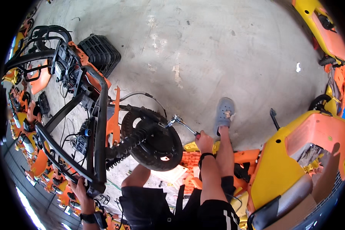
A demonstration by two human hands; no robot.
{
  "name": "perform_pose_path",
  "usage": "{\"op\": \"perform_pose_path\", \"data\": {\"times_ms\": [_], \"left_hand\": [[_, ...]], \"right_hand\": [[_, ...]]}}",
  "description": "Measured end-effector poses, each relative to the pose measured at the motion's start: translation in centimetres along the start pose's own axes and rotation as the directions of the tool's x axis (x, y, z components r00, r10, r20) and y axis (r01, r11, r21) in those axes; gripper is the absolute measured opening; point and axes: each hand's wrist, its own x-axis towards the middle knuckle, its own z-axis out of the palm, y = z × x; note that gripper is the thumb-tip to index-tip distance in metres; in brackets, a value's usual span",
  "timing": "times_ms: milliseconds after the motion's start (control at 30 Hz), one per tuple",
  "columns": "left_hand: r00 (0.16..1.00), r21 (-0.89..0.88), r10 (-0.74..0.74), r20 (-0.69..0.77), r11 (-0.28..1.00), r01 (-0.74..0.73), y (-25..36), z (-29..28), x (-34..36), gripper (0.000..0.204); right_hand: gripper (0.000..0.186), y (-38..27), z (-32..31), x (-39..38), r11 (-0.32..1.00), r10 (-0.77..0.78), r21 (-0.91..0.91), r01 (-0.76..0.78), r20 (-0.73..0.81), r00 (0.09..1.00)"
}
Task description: The person is repairing an electric scooter in a workshop. They are seen disassembling a brake assembly, using a wrench to loosen bolts on the front wheel, and handling various scooter parts and tools.
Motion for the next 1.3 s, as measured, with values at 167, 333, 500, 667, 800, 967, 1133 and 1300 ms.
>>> {"op": "perform_pose_path", "data": {"times_ms": [167,333,500,667,800,967,1133,1300], "left_hand": [[0.977,-0.303,0.149,0.15,0.948,-0.098,-4.5,-2.8,3.9,0.017],[0.948,-0.206,0.221,0.229,0.963,-0.175,-5.5,-3.8,3.3,0.018],[0.989,-0.053,0.043,0.143,0.998,-0.035,-2.4,-1.9,2.2,0.014],[0.993,-0.202,0.014,0.117,0.979,0.01,-0.3,1.0,0.3,0.016],[0.988,-0.101,0.016,0.154,0.995,0.0,0.5,0.9,0.1,0.015],[0.988,-0.092,-0.012,0.157,0.995,0.026,1.1,1.2,-0.7,0.017],[0.991,-0.152,-0.003,0.132,0.988,0.023,0.7,1.6,-0.5,0.019],[0.935,0.381,0.27,0.231,0.859,-0.342,1.8,1.4,-0.7,0.008]], "right_hand": [[0.014,0.5,8.4,8.3,0.97,0.066,0.243,-0.008,-0.234,0.97],[0.015,0.3,8.5,6.7,0.983,0.001,0.18,0.018,-0.105,0.994],[0.017,-0.8,2.0,1.4,0.991,0.125,0.028,-0.129,0.106,0.986],[0.032,-4.3,-6.3,-3.2,0.997,0.075,-0.037,-0.066,0.344,0.936],[0.032,-11.5,-12.4,-3.7,0.964,0.118,0.15,-0.218,0.495,0.861],[0.031,-15.5,-15.4,-1.7,0.943,0.281,-0.042,-0.329,0.631,0.723],[0.03,-6.2,-8.7,-3.2,0.975,0.209,-0.15,-0.162,0.397,0.894],[0.01,1.7,6.1,2.3,0.992,0.091,0.086,-0.09,-0.015,0.996]]}}
